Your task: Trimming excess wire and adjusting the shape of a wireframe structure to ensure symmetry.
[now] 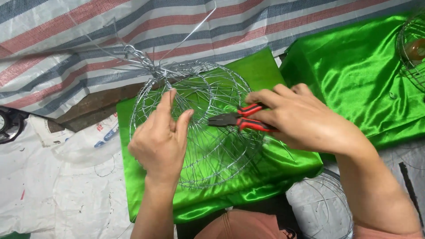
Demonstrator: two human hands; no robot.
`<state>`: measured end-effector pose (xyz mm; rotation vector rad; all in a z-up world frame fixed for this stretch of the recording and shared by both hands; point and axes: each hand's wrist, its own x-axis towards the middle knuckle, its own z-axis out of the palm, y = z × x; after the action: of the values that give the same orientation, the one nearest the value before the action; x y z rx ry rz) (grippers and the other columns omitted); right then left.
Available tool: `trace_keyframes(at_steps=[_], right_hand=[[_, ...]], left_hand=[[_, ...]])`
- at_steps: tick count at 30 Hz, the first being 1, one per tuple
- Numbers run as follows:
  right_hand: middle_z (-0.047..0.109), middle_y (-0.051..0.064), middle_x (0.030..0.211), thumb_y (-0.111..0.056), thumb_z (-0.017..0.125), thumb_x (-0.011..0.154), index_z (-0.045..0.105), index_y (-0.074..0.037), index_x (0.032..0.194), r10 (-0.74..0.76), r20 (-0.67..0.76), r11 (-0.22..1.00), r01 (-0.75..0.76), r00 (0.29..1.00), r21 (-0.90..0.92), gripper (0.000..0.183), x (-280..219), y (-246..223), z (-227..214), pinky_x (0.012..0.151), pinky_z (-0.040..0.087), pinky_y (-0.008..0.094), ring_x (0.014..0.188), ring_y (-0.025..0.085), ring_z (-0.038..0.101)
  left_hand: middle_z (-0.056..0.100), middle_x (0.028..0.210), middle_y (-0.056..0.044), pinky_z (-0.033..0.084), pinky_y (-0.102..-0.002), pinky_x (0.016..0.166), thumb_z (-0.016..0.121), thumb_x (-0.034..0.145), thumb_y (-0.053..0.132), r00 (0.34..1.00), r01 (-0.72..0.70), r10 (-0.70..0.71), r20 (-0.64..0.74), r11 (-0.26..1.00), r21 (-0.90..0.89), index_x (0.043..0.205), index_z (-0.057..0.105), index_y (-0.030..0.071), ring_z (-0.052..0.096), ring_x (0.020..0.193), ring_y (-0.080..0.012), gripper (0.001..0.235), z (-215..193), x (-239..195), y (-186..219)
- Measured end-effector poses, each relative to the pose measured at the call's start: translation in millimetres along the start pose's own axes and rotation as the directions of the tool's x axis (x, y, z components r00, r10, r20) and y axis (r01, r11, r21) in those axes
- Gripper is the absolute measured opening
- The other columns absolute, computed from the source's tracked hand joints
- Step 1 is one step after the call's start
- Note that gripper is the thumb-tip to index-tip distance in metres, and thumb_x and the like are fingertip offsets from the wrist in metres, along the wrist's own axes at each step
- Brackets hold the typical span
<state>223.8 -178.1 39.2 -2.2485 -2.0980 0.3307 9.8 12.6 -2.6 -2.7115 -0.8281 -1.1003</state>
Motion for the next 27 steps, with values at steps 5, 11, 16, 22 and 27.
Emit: trace_keyframes(at_steps=[5,11,16,22,27], right_hand=[[0.049,0.008,0.147,-0.02,0.081,0.076,0.066,-0.02,0.133,0.23,-0.282,0.927,-0.121,0.931,0.356,0.059,-47.9,55.4,141.5,0.094,0.036,0.041,0.116,0.029,0.049],[0.048,0.01,0.147,-0.024,0.081,0.083,0.071,-0.01,0.119,0.77,-0.119,0.581,-0.611,0.627,0.537,0.04,-27.8,43.1,292.9,0.104,0.045,0.055,0.124,0.037,0.049],[0.051,0.011,0.145,-0.034,0.082,0.084,0.071,-0.009,0.119,0.815,-0.182,0.566,-0.689,0.55,0.453,0.044,-19.9,27.2,313.3,0.087,0.05,0.06,0.114,0.043,0.054],[0.048,0.016,0.152,-0.044,0.075,0.086,0.068,-0.019,0.133,0.779,-0.176,0.622,-0.705,0.602,0.341,0.054,-14.8,7.8,250.5,0.091,0.044,0.054,0.127,0.039,0.042],[0.064,0.011,0.129,-0.014,0.081,0.089,0.076,-0.013,0.108,0.354,-0.781,0.921,-0.045,0.515,0.387,0.02,3.5,-40.5,143.2,0.093,0.041,0.041,0.117,0.029,0.051]], left_hand=[[0.046,0.115,-0.013,0.041,-0.048,0.09,0.057,0.09,0.069,0.997,0.056,-0.065,-0.039,0.978,-0.2,0.13,0.056,0.009,0.044,0.107,-0.0308,0.073,1.4,15.3,-7.2],[0.043,0.15,-0.018,0.039,-0.048,0.121,0.079,0.081,0.057,0.973,0.199,-0.086,0.216,0.786,-0.585,0.145,0.031,0.01,0.046,0.142,-0.0342,0.093,14.3,19.7,-14.6],[0.04,0.149,-0.015,0.042,-0.047,0.122,0.078,0.085,0.058,0.983,0.175,-0.096,0.157,0.757,-0.63,0.147,0.025,0.015,0.05,0.139,-0.0323,0.093,17.4,18.7,-16.0],[0.037,0.143,-0.018,0.042,-0.044,0.124,0.08,0.084,0.053,0.98,0.199,-0.149,0.132,0.715,-0.67,0.139,0.023,0.01,0.052,0.133,-0.0337,0.09,18.9,19.0,-11.4],[0.048,0.147,-0.018,0.04,-0.049,0.114,0.082,0.085,0.052,0.957,0.277,-0.173,0.231,0.777,-0.565,0.154,0.024,0.009,0.052,0.134,-0.0321,0.099,19.5,13.7,-17.7]])
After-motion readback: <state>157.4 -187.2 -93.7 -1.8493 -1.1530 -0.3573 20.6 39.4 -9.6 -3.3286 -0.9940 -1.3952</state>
